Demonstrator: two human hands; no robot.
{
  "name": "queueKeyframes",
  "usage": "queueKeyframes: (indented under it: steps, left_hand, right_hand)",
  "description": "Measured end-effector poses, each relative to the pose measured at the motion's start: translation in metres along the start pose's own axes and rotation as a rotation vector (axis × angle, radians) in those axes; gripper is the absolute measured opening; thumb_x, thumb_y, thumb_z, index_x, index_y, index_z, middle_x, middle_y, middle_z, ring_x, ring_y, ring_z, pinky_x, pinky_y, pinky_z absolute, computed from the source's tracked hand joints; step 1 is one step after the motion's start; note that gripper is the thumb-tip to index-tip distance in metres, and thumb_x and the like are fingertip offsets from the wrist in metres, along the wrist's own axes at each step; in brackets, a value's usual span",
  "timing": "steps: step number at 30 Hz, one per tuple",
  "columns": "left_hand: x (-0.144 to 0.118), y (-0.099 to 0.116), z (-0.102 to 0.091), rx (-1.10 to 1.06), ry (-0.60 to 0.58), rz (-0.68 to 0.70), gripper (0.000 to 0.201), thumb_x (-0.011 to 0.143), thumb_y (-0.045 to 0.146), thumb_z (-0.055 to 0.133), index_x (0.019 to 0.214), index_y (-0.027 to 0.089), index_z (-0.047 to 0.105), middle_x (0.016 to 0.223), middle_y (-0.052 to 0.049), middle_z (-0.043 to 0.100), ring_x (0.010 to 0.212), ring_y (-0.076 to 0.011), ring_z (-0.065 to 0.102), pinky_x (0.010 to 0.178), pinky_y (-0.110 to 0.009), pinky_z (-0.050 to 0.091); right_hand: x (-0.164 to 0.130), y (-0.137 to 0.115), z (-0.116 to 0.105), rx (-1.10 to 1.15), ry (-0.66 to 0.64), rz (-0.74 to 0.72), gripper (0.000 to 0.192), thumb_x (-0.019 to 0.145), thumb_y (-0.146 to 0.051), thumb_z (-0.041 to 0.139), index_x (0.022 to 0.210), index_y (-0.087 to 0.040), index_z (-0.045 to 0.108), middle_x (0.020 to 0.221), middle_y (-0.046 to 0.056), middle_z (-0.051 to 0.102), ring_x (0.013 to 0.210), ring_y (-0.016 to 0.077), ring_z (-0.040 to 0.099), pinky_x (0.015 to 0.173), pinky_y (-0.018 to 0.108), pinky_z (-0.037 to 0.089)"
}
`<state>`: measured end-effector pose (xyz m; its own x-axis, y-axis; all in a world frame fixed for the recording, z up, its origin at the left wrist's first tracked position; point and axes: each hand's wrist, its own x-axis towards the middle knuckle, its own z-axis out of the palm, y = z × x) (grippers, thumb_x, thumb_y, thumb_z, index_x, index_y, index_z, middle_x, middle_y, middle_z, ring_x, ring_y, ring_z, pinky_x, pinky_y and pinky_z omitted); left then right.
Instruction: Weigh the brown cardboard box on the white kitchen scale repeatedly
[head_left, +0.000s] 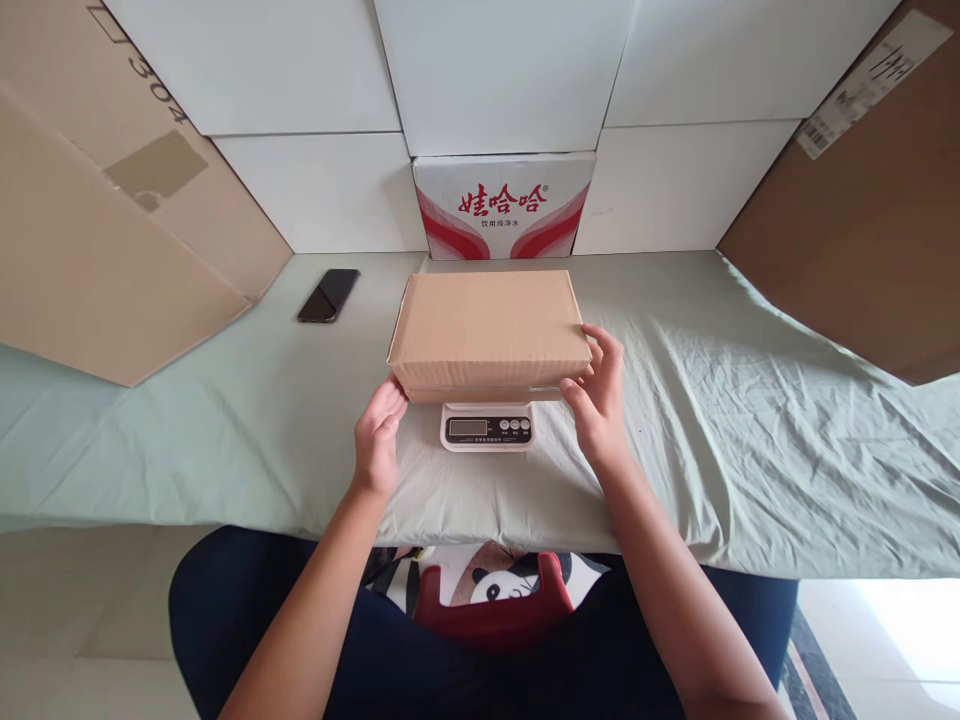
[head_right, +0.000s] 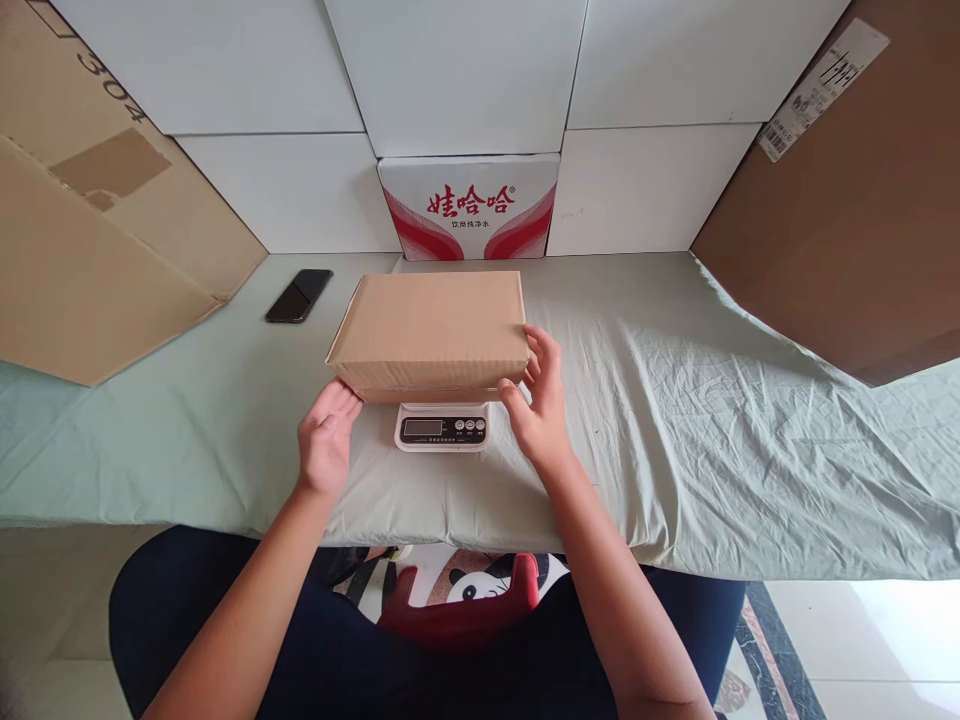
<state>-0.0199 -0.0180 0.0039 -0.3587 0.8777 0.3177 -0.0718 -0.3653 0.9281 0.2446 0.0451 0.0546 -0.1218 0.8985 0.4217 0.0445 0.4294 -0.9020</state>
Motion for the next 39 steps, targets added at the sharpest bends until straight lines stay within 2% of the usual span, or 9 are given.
queueKeyframes:
  steps: [5,7,12,17,22,29,33,36,39]
  left_hand:
    - [0.002,0.0,-0.001,-0.011,0.023,0.015,0.063,0.085,0.053,0.066,0.14,0.023,0.066,0.15,-0.014,0.062,0.146,-0.0382,0.05,0.122,-0.055,0.04]
    - [0.003,0.0,-0.001,-0.015,0.042,0.029,0.064,0.085,0.053,0.067,0.141,0.023,0.065,0.151,-0.013,0.061,0.147,-0.0377,0.049,0.123,-0.054,0.039]
    - [0.002,0.001,0.0,-0.029,0.076,0.075,0.062,0.087,0.05,0.067,0.143,0.024,0.064,0.154,-0.012,0.058,0.15,-0.0349,0.046,0.126,-0.05,0.036]
    - [0.001,-0.001,0.0,-0.011,0.072,0.069,0.063,0.087,0.052,0.066,0.144,0.024,0.063,0.156,-0.013,0.057,0.149,-0.0359,0.047,0.126,-0.051,0.035]
    - [0.0,-0.003,0.0,0.025,0.057,0.065,0.064,0.089,0.053,0.065,0.146,0.024,0.06,0.157,-0.013,0.056,0.15,-0.0358,0.046,0.126,-0.052,0.034]
    - [-0.002,-0.003,0.002,0.037,-0.018,0.062,0.064,0.09,0.05,0.063,0.147,0.022,0.059,0.155,-0.014,0.057,0.152,-0.037,0.043,0.126,-0.053,0.035]
    - [-0.004,-0.003,0.002,0.047,-0.075,0.055,0.063,0.09,0.047,0.065,0.148,0.022,0.057,0.155,-0.015,0.057,0.15,-0.0369,0.046,0.124,-0.054,0.037]
    - [0.002,0.008,0.003,0.039,-0.093,0.048,0.065,0.089,0.047,0.065,0.148,0.022,0.056,0.153,-0.015,0.058,0.149,-0.0369,0.047,0.124,-0.054,0.037]
    - [0.024,0.03,0.008,0.029,-0.13,0.043,0.062,0.09,0.049,0.063,0.146,0.022,0.058,0.152,-0.014,0.059,0.15,-0.036,0.046,0.124,-0.053,0.036]
  right_hand:
    - [-0.002,0.001,-0.002,0.011,0.067,-0.01,0.06,0.094,-0.054,0.056,0.147,-0.045,0.03,0.158,0.007,0.042,0.149,0.0364,0.046,0.114,0.064,0.048]
    - [-0.002,0.0,-0.003,0.03,0.104,-0.003,0.062,0.094,-0.054,0.057,0.148,-0.044,0.03,0.16,0.008,0.041,0.152,0.0367,0.042,0.117,0.066,0.045]
    - [-0.003,0.0,-0.002,0.035,0.097,0.019,0.065,0.093,-0.053,0.059,0.15,-0.041,0.031,0.16,0.009,0.042,0.149,0.0362,0.047,0.116,0.066,0.046]
    - [-0.003,0.0,-0.001,-0.004,0.062,0.019,0.062,0.095,-0.05,0.056,0.151,-0.041,0.031,0.162,0.008,0.04,0.148,0.036,0.048,0.113,0.064,0.049]
    - [-0.003,0.001,-0.001,0.037,0.046,0.023,0.062,0.094,-0.047,0.059,0.15,-0.041,0.033,0.16,0.008,0.042,0.141,0.0345,0.056,0.109,0.061,0.053]
    - [-0.002,0.006,-0.002,-0.041,-0.029,0.003,0.069,0.096,-0.052,0.054,0.158,-0.043,0.024,0.164,0.005,0.04,0.136,0.0335,0.058,0.104,0.059,0.057]
    - [-0.004,0.011,-0.002,-0.023,-0.052,0.009,0.072,0.095,-0.052,0.057,0.16,-0.043,0.025,0.167,0.003,0.037,0.137,0.0326,0.058,0.104,0.056,0.059]
    - [-0.002,0.009,-0.003,-0.011,-0.046,-0.003,0.076,0.093,-0.055,0.059,0.16,-0.043,0.025,0.167,0.004,0.037,0.138,0.0332,0.057,0.106,0.056,0.058]
    - [0.012,-0.004,-0.002,-0.034,-0.048,-0.066,0.08,0.092,-0.062,0.058,0.161,-0.042,0.021,0.169,0.003,0.034,0.143,0.035,0.053,0.11,0.057,0.055]
